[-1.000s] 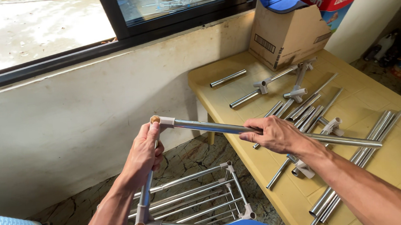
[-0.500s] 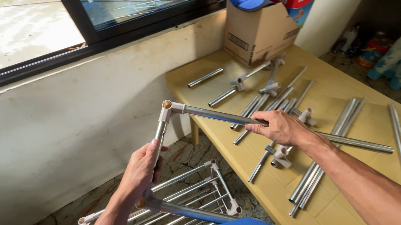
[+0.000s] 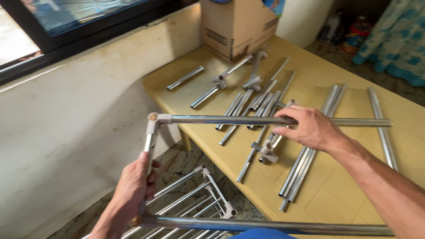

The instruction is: The person assembles a metal frame by connecting metal rods and plastic connectors on a table. They insert rods into connectors, adjust the frame, and continue adding components to build the structure.

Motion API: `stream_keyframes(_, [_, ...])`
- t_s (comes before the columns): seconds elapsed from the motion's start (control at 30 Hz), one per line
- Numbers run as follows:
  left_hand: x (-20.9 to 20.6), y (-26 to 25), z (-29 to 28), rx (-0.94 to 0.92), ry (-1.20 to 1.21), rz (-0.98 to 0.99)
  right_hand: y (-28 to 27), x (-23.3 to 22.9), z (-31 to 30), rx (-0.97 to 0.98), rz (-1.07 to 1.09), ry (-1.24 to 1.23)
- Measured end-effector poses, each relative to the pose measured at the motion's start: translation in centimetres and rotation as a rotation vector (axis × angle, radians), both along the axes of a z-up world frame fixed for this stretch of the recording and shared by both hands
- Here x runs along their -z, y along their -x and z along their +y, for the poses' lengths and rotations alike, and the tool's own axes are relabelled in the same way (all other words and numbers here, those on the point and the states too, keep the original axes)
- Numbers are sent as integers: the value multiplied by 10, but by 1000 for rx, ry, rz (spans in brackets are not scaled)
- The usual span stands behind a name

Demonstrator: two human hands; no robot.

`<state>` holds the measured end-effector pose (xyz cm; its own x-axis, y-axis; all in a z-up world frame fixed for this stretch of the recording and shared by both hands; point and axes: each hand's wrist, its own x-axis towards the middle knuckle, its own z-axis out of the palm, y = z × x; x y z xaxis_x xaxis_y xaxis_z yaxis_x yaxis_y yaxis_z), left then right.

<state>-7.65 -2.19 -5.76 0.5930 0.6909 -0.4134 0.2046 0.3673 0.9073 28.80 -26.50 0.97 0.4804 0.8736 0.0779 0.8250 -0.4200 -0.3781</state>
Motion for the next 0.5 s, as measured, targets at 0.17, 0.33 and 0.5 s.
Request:
stream_keyframes(0.17, [2,-8,10,24,-96,85,-25,2,-48,246,38,156])
stream_keyframes(0.33, [-11,-45,19,18,-500,398,-27,20,-77,398,129,188])
stream_keyframes(0.5, [-17,-65,18,-146,-906,330,-46,37,-104,575,218,153])
